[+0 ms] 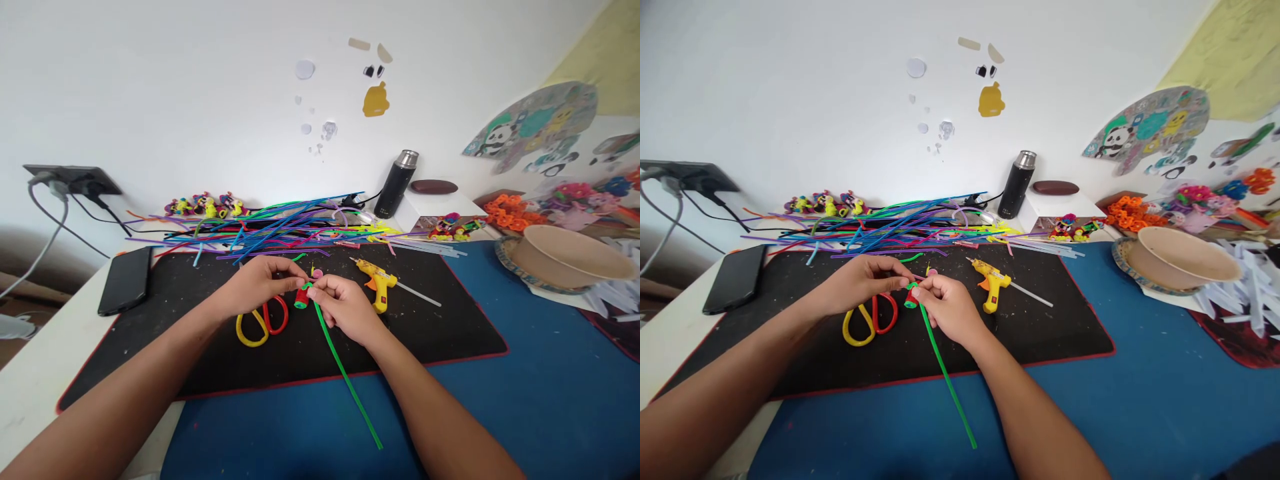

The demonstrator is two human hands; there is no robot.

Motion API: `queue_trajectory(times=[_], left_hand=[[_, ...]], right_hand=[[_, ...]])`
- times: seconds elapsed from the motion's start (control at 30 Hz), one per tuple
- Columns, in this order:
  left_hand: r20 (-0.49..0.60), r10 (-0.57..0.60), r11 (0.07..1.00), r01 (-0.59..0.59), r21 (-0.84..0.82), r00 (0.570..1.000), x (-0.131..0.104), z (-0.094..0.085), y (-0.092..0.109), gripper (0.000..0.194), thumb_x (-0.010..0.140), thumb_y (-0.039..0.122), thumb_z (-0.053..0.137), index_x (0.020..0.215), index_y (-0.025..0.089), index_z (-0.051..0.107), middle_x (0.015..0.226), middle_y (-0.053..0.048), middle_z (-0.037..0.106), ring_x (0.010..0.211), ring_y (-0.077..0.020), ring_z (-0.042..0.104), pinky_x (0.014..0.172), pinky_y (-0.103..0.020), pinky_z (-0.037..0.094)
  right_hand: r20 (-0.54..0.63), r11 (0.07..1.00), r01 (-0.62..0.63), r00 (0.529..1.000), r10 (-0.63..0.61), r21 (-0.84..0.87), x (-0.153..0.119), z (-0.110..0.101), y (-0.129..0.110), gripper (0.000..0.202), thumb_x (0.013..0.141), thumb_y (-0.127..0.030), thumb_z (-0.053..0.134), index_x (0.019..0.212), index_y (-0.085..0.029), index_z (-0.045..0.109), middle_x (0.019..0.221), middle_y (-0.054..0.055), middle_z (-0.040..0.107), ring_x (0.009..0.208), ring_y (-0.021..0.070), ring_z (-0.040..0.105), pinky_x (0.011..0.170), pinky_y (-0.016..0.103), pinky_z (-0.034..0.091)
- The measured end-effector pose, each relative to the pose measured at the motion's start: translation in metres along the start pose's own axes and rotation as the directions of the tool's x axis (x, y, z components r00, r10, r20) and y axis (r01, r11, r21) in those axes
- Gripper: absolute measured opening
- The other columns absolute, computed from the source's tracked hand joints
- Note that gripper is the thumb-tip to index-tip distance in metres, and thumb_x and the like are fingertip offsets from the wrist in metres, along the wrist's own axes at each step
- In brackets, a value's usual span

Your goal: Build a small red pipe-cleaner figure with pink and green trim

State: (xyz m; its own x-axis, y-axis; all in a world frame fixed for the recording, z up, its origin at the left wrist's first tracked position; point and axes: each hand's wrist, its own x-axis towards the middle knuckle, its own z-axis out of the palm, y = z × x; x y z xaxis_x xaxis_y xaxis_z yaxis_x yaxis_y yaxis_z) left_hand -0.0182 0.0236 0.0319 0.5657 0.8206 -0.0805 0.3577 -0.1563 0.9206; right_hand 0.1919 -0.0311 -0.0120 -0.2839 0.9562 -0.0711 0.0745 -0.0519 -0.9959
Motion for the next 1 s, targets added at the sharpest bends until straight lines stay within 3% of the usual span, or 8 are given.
queue_trajectory(times=[0.27,0.67,1.0], left_hand=[[0.03,-0.038,0.997,0.036,0.062,0.999,0.0,0.004,-0.002,0.026,0.086,0.045,0.073,0.088,0.019,0.077,0.082,-0.003,0.076,0.075,-0.0173,0.065,0.07,-0.027,0.049],[0.019,-0.173,0.964,0.173,-0.203,0.985,0.003,0.009,-0.003,0.033,0.072,0.047,0.086,0.081,0.016,0.076,0.075,-0.004,0.072,0.067,-0.0145,0.06,0.066,-0.027,0.048],[0.009,-0.183,0.926,0.175,-0.333,0.983,0.003,0.012,-0.009,0.031,0.071,0.043,0.087,0.08,0.015,0.077,0.073,-0.004,0.073,0.063,-0.0129,0.059,0.062,-0.024,0.046]], right_hand=[[0.007,1.0,0.003,1.0,-0.003,-0.03,-0.001,0.001,0.0,0.025,0.096,-0.043,0.063,0.086,-0.02,0.064,0.049,-0.009,0.049,0.041,0.0093,0.045,0.046,0.023,0.033],[-0.014,1.0,-0.004,1.0,0.004,0.001,0.0,0.001,-0.002,0.025,0.095,-0.042,0.063,0.084,-0.02,0.062,0.048,-0.01,0.047,0.039,0.0084,0.042,0.044,0.022,0.031],[0.008,0.999,-0.023,1.0,0.023,0.039,0.0,0.001,-0.005,0.027,0.093,-0.047,0.063,0.085,-0.021,0.061,0.049,-0.01,0.047,0.039,0.0084,0.042,0.043,0.023,0.03]])
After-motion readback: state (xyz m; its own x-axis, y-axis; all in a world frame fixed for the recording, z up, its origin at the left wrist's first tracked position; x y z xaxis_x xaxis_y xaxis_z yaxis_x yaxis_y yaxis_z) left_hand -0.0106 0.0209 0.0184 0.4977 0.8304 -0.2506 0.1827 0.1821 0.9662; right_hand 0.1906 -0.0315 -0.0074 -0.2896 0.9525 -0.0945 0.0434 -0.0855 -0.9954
